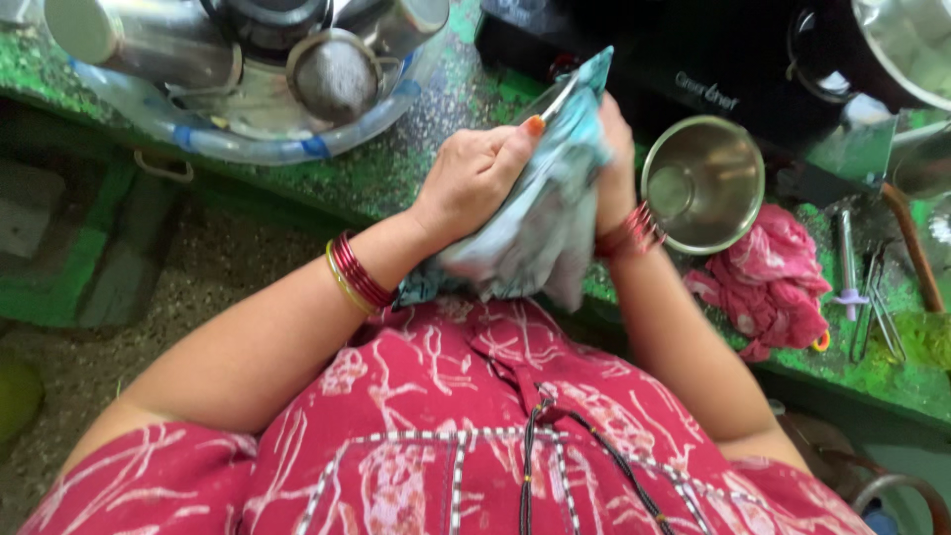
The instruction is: The person dries stainless steel bowls and small metal utensils one by one using a cloth and then places them on the kitchen counter.
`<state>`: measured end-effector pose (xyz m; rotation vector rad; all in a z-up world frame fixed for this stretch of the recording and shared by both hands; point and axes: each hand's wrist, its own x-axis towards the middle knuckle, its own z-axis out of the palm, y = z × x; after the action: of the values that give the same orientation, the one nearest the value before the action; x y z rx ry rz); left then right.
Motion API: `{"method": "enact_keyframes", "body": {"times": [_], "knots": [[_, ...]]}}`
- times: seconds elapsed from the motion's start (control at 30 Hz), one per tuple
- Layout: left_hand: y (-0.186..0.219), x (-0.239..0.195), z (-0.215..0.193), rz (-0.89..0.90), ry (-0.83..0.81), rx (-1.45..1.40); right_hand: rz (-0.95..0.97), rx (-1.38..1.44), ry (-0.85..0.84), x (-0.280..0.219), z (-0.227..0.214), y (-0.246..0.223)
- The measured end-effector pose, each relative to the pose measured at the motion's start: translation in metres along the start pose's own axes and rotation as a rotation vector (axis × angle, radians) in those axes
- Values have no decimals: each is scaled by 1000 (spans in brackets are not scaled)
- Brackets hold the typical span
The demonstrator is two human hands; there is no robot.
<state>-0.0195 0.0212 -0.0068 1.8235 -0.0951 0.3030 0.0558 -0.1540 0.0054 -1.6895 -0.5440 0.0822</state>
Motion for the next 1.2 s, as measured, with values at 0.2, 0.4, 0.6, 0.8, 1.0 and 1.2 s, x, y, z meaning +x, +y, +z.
{"method": "enact_keyframes", "body": {"times": [0.2, 0.4, 0.6, 0.8, 1.0, 1.2], "knots": [[-3, 4, 11, -134, 86, -92, -566, -704, 82, -58, 37, 9], [6, -5, 4, -72, -10, -123, 18, 320, 31, -29, -7, 16], [32, -16, 11, 355, -63, 66, 268, 502, -5, -47, -20, 23], [33, -7, 20, 783, -120, 520, 320, 435, -42, -93, 11, 23], [22, 3, 9, 663, -121, 537, 357, 378, -189, -102, -8, -3], [12, 12, -38, 479, -60, 375, 326, 182, -210, -89, -55, -12]]}}
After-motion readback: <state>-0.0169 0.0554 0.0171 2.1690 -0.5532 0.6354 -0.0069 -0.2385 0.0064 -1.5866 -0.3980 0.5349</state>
